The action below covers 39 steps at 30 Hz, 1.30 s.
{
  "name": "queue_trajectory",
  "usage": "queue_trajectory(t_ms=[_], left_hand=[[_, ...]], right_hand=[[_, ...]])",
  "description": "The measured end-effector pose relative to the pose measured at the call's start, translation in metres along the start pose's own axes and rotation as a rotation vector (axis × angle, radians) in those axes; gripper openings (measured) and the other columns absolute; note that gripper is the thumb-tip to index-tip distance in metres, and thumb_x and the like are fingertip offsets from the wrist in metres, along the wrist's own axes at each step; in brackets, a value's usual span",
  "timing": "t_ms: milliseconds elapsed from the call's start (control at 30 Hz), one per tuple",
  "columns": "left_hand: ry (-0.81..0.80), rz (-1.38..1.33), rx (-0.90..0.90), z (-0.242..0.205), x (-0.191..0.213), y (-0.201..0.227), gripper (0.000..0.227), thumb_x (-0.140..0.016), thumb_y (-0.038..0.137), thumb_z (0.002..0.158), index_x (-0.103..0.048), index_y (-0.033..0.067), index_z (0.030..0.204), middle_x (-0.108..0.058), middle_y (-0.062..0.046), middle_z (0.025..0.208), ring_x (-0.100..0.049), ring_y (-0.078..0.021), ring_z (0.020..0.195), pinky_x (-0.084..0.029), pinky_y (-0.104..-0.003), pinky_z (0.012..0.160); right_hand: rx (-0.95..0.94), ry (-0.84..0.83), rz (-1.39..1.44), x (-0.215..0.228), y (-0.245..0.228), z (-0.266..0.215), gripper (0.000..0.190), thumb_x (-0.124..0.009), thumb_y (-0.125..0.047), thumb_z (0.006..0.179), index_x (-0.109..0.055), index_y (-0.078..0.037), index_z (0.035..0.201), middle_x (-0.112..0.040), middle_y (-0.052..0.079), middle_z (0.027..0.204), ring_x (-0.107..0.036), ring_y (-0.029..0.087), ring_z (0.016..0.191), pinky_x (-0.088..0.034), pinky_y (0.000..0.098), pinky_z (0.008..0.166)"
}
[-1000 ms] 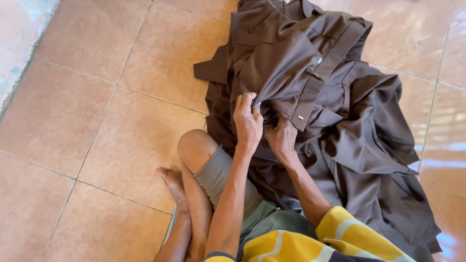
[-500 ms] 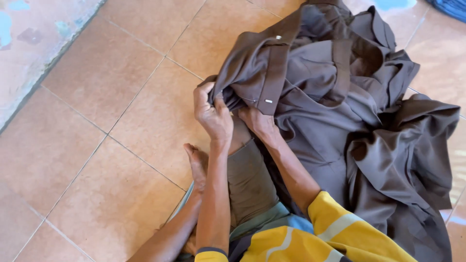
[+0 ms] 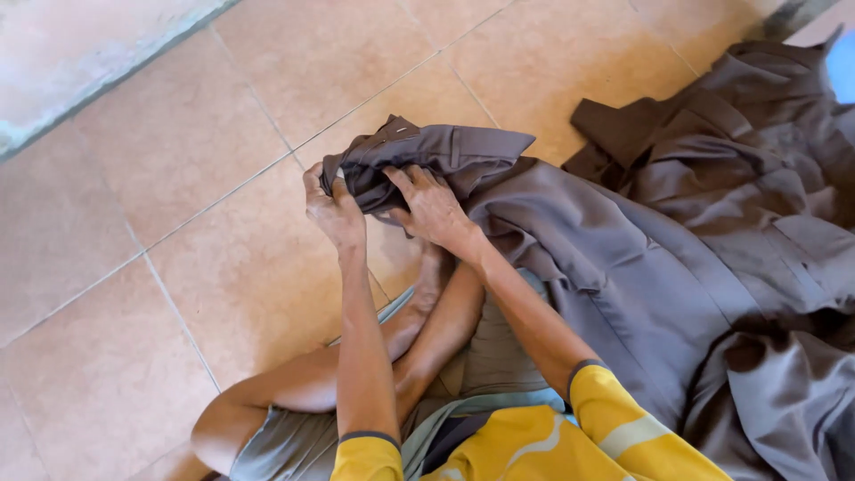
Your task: A person sitting on the floor folds multiple pairs of brown pants.
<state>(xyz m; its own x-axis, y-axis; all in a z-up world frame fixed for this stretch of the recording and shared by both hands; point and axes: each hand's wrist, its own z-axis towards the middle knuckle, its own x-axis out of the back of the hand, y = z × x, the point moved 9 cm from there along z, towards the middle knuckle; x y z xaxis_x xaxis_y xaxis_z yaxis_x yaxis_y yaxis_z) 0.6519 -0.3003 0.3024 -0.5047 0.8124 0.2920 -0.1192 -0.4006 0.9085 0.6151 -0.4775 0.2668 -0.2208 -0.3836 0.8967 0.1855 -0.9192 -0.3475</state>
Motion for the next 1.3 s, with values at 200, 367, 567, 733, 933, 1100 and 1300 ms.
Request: queue_trajectory(t_ms=[200, 367, 567, 733, 933, 1100, 1300], left_hand=[[0.109, 0.087, 0.25, -0.007, 0.03, -0.231, 0.014, -0.07, 0.012, 0.084, -0.07, 0.0139, 0.097, -0.073, -0.01, 0.083, -0.073, -0.0335, 0.083, -0.054, -0.042, 0.075], [0.287, 0.246, 0.494, -0.043, 0.088, -0.382, 0.018, -0.077, 0.015, 0.08, -0.071, 0.0175, 0.097, -0.073, -0.008, 0.088, -0.073, -0.0346, 0.09, -0.054, -0.043, 0.084], [0.435, 0.296, 0.692, -0.07, 0.159, -0.413, 0.015, -0.075, 0.02, 0.083, -0.071, 0.0254, 0.097, -0.073, -0.002, 0.09, -0.074, -0.0283, 0.091, -0.056, -0.04, 0.082], [0.23, 0.132, 0.738, -0.085, 0.139, -0.33, 0.042, -0.075, 0.041, 0.089, -0.064, 0.0091, 0.114, -0.069, -0.022, 0.108, -0.067, -0.0426, 0.109, -0.051, -0.051, 0.096], [-0.165, -0.042, 0.746, -0.088, 0.08, -0.25, 0.103, -0.091, 0.054, 0.07, -0.041, 0.0009, 0.142, -0.052, -0.031, 0.142, -0.052, -0.0473, 0.134, -0.041, -0.055, 0.117], [-0.036, -0.187, 0.652, -0.058, 0.103, -0.191, 0.097, -0.088, 0.041, 0.075, -0.041, -0.0036, 0.147, -0.053, -0.034, 0.142, -0.053, -0.049, 0.133, -0.043, -0.055, 0.116], [-0.032, -0.528, -0.133, 0.049, 0.221, 0.032, 0.047, -0.078, -0.003, 0.076, -0.057, 0.0038, 0.117, -0.068, -0.01, 0.105, -0.066, -0.0218, 0.089, -0.058, -0.033, 0.085]], right_hand=[[0.223, -0.267, 0.173, -0.054, -0.051, -0.02, 0.076, -0.067, -0.047, 0.093, -0.037, -0.015, 0.155, -0.066, 0.019, 0.109, -0.071, 0.04, 0.099, -0.058, 0.0493, 0.084], [0.275, -0.125, 0.045, -0.046, -0.055, -0.037, 0.046, -0.068, -0.028, 0.094, -0.06, -0.018, 0.139, -0.067, 0.01, 0.11, -0.069, 0.03, 0.104, -0.058, 0.0395, 0.088], [0.081, -0.433, -0.151, -0.107, -0.014, -0.014, 0.089, -0.077, -0.046, 0.085, -0.036, -0.02, 0.16, -0.055, 0.017, 0.135, -0.059, 0.042, 0.125, -0.047, 0.059, 0.104], [0.012, -0.572, -0.213, -0.162, -0.033, -0.016, 0.1, -0.078, -0.028, 0.083, -0.022, -0.011, 0.164, -0.054, 0.026, 0.137, -0.059, 0.048, 0.122, -0.052, 0.0587, 0.097], [-0.202, -0.61, -0.134, -0.24, -0.007, -0.03, 0.093, -0.073, -0.018, 0.078, -0.027, -0.005, 0.157, -0.056, 0.027, 0.126, -0.066, 0.049, 0.109, -0.057, 0.0591, 0.09], [-0.369, -0.352, 0.427, -0.17, -0.095, -0.031, 0.059, -0.056, -0.003, 0.079, -0.041, 0.001, 0.136, -0.064, 0.038, 0.111, -0.062, 0.061, 0.107, -0.048, 0.0682, 0.094], [-0.032, 0.262, 1.425, 0.006, -0.223, -0.002, 0.034, -0.061, -0.008, 0.099, -0.045, -0.006, 0.128, -0.054, 0.005, 0.114, -0.05, 0.011, 0.1, -0.043, 0.0257, 0.094]])
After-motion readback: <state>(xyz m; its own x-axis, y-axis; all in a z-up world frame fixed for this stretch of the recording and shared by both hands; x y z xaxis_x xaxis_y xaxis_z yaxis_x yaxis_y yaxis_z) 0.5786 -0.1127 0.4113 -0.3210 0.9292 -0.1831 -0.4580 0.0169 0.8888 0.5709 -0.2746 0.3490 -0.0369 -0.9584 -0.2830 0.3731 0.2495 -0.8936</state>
